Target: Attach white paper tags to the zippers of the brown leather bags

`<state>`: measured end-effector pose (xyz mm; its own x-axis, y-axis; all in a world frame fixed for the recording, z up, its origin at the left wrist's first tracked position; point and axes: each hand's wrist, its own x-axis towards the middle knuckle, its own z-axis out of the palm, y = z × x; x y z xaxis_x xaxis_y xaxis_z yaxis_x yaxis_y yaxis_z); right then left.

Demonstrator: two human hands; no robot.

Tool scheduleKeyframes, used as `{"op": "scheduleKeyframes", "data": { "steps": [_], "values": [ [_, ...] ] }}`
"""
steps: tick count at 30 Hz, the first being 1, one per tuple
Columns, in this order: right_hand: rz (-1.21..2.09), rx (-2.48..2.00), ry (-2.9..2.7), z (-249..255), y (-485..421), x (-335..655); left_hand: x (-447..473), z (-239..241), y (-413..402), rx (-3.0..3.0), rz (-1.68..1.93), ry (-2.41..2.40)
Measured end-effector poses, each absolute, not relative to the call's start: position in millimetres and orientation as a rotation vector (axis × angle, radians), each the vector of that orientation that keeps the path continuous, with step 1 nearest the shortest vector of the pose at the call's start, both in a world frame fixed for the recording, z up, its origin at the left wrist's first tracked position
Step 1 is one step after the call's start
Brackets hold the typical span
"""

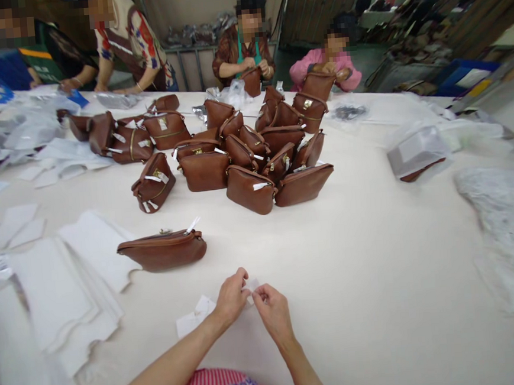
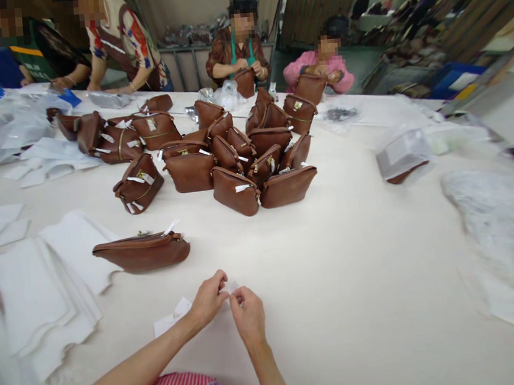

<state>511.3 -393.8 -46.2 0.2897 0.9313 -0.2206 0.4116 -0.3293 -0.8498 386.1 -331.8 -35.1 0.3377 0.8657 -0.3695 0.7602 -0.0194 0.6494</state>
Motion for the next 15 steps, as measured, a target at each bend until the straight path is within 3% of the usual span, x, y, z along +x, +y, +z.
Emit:
{"op": "scheduleKeyframes", "data": {
  "steps": [15],
  "values": [
    [1.016, -1.832, -1.118, -55.3, -395.8, 510.4, 384.2, -38.5, -334.2, 1.899, 0.086, 1.353]
  ]
}}
